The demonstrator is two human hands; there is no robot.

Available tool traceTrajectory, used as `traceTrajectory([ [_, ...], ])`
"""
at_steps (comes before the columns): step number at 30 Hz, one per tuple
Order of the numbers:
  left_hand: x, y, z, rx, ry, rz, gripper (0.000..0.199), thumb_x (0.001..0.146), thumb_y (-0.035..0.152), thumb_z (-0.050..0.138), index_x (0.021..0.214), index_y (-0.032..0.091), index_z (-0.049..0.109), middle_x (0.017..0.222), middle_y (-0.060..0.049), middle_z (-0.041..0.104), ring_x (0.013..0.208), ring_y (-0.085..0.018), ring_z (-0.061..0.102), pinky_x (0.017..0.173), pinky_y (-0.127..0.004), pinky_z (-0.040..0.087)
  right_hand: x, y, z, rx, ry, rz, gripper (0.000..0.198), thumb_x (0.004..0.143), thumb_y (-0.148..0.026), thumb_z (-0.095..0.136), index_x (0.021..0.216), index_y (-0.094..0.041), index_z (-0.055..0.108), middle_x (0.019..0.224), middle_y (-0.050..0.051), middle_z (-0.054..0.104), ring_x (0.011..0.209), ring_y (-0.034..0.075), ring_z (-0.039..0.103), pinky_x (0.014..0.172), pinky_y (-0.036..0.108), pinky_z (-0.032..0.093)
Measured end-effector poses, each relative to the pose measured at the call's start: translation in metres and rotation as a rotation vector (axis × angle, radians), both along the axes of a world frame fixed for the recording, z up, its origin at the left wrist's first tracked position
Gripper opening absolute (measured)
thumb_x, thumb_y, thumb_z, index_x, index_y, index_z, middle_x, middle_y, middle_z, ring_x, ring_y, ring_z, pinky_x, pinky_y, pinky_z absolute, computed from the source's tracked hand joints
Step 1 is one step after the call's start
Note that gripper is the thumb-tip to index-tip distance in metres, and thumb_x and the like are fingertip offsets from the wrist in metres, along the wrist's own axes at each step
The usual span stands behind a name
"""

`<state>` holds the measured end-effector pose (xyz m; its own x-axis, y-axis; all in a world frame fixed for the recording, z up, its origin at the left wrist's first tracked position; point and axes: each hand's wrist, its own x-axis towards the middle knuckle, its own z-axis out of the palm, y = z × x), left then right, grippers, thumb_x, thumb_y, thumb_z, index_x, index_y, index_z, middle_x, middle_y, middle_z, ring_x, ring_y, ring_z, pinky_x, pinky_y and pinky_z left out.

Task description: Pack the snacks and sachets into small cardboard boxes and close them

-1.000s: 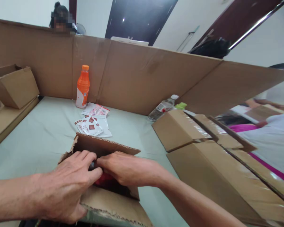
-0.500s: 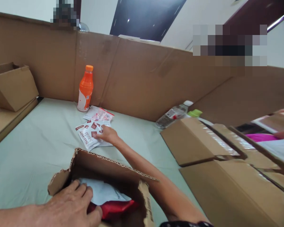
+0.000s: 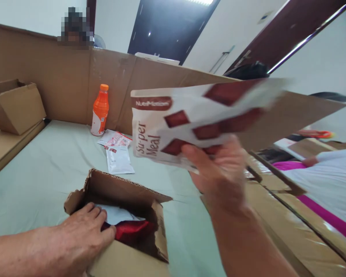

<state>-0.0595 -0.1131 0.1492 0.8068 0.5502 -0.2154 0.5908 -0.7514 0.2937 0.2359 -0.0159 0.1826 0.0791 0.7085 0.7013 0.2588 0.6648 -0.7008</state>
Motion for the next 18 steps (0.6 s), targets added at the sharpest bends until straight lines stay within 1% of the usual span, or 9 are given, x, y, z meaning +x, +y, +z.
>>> traceTrajectory([
  [2, -0.001, -0.001, -0.006, 0.008, -0.040, 0.016, 0.063, 0.067, 0.025, 0.082, 0.127, 0.019, 0.063, 0.139, -0.017, 0.065, 0.128, -0.041, 0.063, 0.115, -0.058, 0.045, 0.001, -0.037, 0.010, 0.023, -0.111, 0.061, 0.015, 0.093, -0.028, 0.073, 0.107, -0.032, 0.069, 0.103, 0.000, 0.077, 0.091, 0.020, 0.074, 0.077, 0.033, 0.061],
  [4, -0.003, -0.001, -0.009, 0.023, -0.084, 0.019, 0.063, 0.069, 0.029, 0.079, 0.129, 0.021, 0.062, 0.139, -0.016, 0.064, 0.130, -0.041, 0.060, 0.116, -0.058, 0.043, -0.011, -0.063, 0.011, -0.035, -0.378, 0.171, 0.009, 0.098, -0.024, 0.064, 0.103, -0.029, 0.070, 0.095, 0.000, 0.077, 0.081, 0.017, 0.073, 0.069, 0.028, 0.057],
  [5, -0.003, -0.001, -0.010, 0.030, -0.103, 0.019, 0.064, 0.070, 0.030, 0.078, 0.130, 0.021, 0.061, 0.140, -0.016, 0.063, 0.131, -0.041, 0.059, 0.117, -0.058, 0.042, -0.020, -0.071, 0.009, -0.088, -0.543, 0.207, 0.012, 0.100, -0.021, 0.059, 0.101, -0.027, 0.069, 0.091, 0.001, 0.077, 0.076, 0.016, 0.072, 0.065, 0.026, 0.053],
  [6, -0.004, -0.001, -0.010, 0.038, -0.114, 0.017, 0.064, 0.070, 0.031, 0.077, 0.131, 0.021, 0.060, 0.140, -0.016, 0.062, 0.133, -0.042, 0.057, 0.118, -0.058, 0.041, -0.030, -0.074, 0.007, -0.157, -0.715, 0.210, 0.016, 0.101, -0.017, 0.054, 0.099, -0.025, 0.068, 0.086, 0.002, 0.076, 0.070, 0.015, 0.069, 0.061, 0.026, 0.049],
  [8, -0.004, -0.002, -0.010, 0.050, -0.110, 0.017, 0.066, 0.069, 0.028, 0.077, 0.132, 0.020, 0.059, 0.142, -0.017, 0.061, 0.135, -0.042, 0.055, 0.119, -0.058, 0.039, -0.051, -0.071, 0.001, -0.325, -1.048, 0.147, 0.019, 0.097, -0.009, 0.050, 0.094, -0.021, 0.064, 0.079, 0.003, 0.073, 0.063, 0.016, 0.065, 0.056, 0.027, 0.039],
  [10, -0.004, -0.003, -0.009, 0.059, -0.077, 0.026, 0.067, 0.068, 0.023, 0.075, 0.133, 0.019, 0.057, 0.145, -0.017, 0.059, 0.137, -0.042, 0.053, 0.120, -0.058, 0.038, -0.069, -0.061, -0.007, -0.465, -1.308, 0.128, 0.022, 0.091, -0.002, 0.050, 0.098, -0.019, 0.063, 0.082, 0.005, 0.074, 0.066, 0.018, 0.066, 0.056, 0.028, 0.033],
  [12, -0.004, -0.006, -0.009, 0.064, -0.047, 0.032, 0.067, 0.067, 0.019, 0.073, 0.132, 0.019, 0.057, 0.148, -0.017, 0.056, 0.141, -0.041, 0.050, 0.120, -0.057, 0.039, -0.082, -0.049, -0.017, -0.512, -1.434, 0.228, 0.026, 0.089, -0.002, 0.051, 0.107, -0.016, 0.063, 0.092, 0.009, 0.077, 0.077, 0.022, 0.070, 0.060, 0.029, 0.035],
  [15, -0.006, -0.009, -0.008, 0.121, -0.051, 0.048, 0.072, 0.062, 0.012, 0.068, 0.133, 0.018, 0.057, 0.160, -0.018, 0.045, 0.151, -0.041, 0.038, 0.123, -0.058, 0.037, -0.090, -0.040, -0.030, -0.459, -1.472, 0.461, 0.026, 0.093, -0.008, 0.056, 0.117, -0.013, 0.064, 0.106, 0.015, 0.078, 0.091, 0.025, 0.073, 0.067, 0.030, 0.042],
  [18, -0.007, -0.008, -0.002, 0.166, -0.046, 0.099, 0.079, 0.057, 0.010, 0.067, 0.135, 0.016, 0.058, 0.171, -0.021, 0.025, 0.158, -0.047, 0.022, 0.124, -0.066, 0.032, -0.082, -0.044, -0.023, -0.397, -1.433, 0.557, 0.021, 0.089, -0.012, 0.065, 0.110, -0.013, 0.070, 0.104, 0.015, 0.079, 0.090, 0.026, 0.074, 0.071, 0.032, 0.048],
])
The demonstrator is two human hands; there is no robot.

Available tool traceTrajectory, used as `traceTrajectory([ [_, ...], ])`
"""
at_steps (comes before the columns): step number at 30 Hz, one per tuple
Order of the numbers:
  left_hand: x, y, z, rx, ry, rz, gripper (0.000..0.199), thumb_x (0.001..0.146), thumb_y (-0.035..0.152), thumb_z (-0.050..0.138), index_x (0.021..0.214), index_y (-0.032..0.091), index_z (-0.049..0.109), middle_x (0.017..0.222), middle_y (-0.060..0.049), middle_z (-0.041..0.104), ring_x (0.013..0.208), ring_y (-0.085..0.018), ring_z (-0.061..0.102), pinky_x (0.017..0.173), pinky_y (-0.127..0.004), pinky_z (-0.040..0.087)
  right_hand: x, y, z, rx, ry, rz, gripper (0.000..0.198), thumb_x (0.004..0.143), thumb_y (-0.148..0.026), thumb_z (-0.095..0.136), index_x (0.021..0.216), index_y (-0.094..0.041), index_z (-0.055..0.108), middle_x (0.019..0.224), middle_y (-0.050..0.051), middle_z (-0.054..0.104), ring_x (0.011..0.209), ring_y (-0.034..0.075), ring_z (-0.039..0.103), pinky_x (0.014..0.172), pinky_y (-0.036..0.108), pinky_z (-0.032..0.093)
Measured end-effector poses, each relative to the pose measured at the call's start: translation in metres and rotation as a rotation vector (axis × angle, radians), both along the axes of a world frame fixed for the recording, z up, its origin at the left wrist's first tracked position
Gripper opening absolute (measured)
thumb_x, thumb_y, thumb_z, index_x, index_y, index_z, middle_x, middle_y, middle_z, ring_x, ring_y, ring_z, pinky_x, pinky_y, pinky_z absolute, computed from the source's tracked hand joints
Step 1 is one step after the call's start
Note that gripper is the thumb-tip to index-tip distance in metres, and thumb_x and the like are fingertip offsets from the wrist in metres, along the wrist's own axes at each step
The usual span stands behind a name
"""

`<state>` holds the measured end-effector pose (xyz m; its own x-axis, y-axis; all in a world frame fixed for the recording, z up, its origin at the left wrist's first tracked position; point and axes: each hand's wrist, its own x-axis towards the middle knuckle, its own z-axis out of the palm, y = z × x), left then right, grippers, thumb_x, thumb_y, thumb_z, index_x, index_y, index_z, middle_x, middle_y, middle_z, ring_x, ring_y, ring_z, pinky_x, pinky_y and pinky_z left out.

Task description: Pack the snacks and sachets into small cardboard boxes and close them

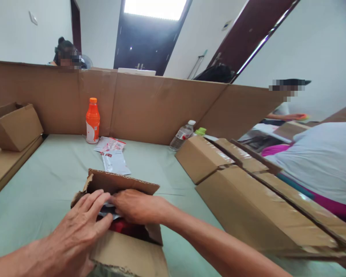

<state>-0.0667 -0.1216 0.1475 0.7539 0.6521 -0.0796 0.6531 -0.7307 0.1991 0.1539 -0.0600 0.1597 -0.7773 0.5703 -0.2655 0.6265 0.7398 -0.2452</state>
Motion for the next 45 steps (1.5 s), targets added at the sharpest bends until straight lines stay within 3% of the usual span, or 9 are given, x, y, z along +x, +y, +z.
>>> traceTrajectory([
  [4, 0.005, 0.006, 0.011, -0.147, 0.115, -0.050, 0.072, 0.061, 0.016, 0.070, 0.132, 0.010, 0.062, 0.163, -0.027, 0.040, 0.151, -0.048, 0.038, 0.122, -0.066, 0.035, 0.038, 0.004, 0.034, 0.067, 0.594, -0.189, 0.015, 0.097, -0.025, 0.059, 0.096, -0.023, 0.074, 0.092, 0.004, 0.079, 0.083, 0.019, 0.072, 0.076, 0.031, 0.054],
  [7, 0.008, 0.013, 0.003, -0.135, 0.107, -0.093, 0.070, 0.065, 0.021, 0.076, 0.132, 0.010, 0.063, 0.159, -0.027, 0.047, 0.147, -0.047, 0.045, 0.121, -0.064, 0.037, 0.067, 0.045, 0.033, 0.159, 0.889, -0.605, 0.025, 0.100, -0.037, 0.055, 0.095, -0.020, 0.073, 0.087, 0.004, 0.075, 0.081, 0.018, 0.070, 0.076, 0.032, 0.056],
  [9, 0.008, 0.016, -0.014, -0.064, 0.093, -0.126, 0.065, 0.066, 0.028, 0.079, 0.127, 0.012, 0.065, 0.154, -0.026, 0.053, 0.140, -0.047, 0.053, 0.118, -0.064, 0.041, 0.074, 0.088, 0.007, 0.155, 0.815, -0.860, 0.023, 0.097, -0.036, 0.058, 0.101, -0.017, 0.071, 0.093, 0.006, 0.075, 0.087, 0.020, 0.069, 0.081, 0.034, 0.057],
  [16, -0.011, 0.021, -0.081, 0.396, -0.080, -0.215, 0.041, 0.081, 0.004, 0.052, 0.118, 0.019, 0.063, 0.136, -0.019, 0.069, 0.120, -0.036, 0.067, 0.107, -0.056, 0.051, 0.033, 0.180, -0.114, -0.077, 0.600, -1.080, 0.038, 0.099, -0.038, 0.068, 0.131, -0.017, 0.063, 0.130, 0.010, 0.066, 0.110, 0.024, 0.068, 0.093, 0.047, 0.059],
  [21, -0.020, 0.026, -0.076, 0.373, -0.130, -0.235, 0.036, 0.091, 0.008, 0.050, 0.122, 0.022, 0.061, 0.136, -0.016, 0.069, 0.121, -0.033, 0.067, 0.112, -0.050, 0.047, 0.020, 0.157, -0.144, -0.188, 0.649, -0.945, 0.035, 0.100, -0.038, 0.068, 0.127, -0.017, 0.065, 0.126, 0.009, 0.068, 0.104, 0.022, 0.069, 0.088, 0.043, 0.061],
  [26, -0.017, 0.027, -0.037, 0.212, -0.080, -0.258, 0.044, 0.092, 0.011, 0.054, 0.133, 0.024, 0.058, 0.142, -0.015, 0.066, 0.127, -0.031, 0.065, 0.115, -0.046, 0.047, 0.042, 0.124, -0.140, -0.135, 0.644, -0.833, 0.023, 0.089, -0.023, 0.075, 0.111, -0.018, 0.072, 0.112, 0.007, 0.075, 0.102, 0.022, 0.070, 0.092, 0.038, 0.057],
  [35, 0.004, 0.006, 0.021, -0.127, 0.088, -0.142, 0.089, 0.059, 0.005, 0.063, 0.147, 0.012, 0.049, 0.164, -0.024, 0.041, 0.150, -0.042, 0.043, 0.122, -0.061, 0.040, 0.016, 0.147, -0.133, -0.091, 0.652, -0.809, 0.043, 0.079, -0.021, 0.076, 0.121, -0.019, 0.071, 0.145, 0.014, 0.063, 0.140, 0.034, 0.051, 0.119, 0.047, 0.034],
  [40, -0.001, 0.005, 0.031, -0.094, 0.006, -0.165, 0.091, 0.062, 0.004, 0.063, 0.150, 0.014, 0.045, 0.166, -0.023, 0.038, 0.153, -0.042, 0.037, 0.122, -0.061, 0.041, 0.033, 0.124, -0.133, -0.163, 0.753, -0.822, 0.030, 0.081, -0.021, 0.070, 0.110, -0.020, 0.075, 0.131, 0.009, 0.073, 0.124, 0.027, 0.065, 0.110, 0.042, 0.047],
  [45, -0.038, -0.009, 0.020, 0.170, -0.328, -0.100, 0.084, 0.083, 0.013, 0.062, 0.159, 0.034, 0.035, 0.174, -0.003, 0.026, 0.157, -0.038, 0.031, 0.126, -0.061, 0.037, 0.091, 0.040, -0.107, -0.069, 0.920, -0.921, 0.026, 0.090, -0.032, 0.060, 0.106, -0.019, 0.076, 0.118, 0.010, 0.078, 0.108, 0.026, 0.074, 0.094, 0.043, 0.059],
])
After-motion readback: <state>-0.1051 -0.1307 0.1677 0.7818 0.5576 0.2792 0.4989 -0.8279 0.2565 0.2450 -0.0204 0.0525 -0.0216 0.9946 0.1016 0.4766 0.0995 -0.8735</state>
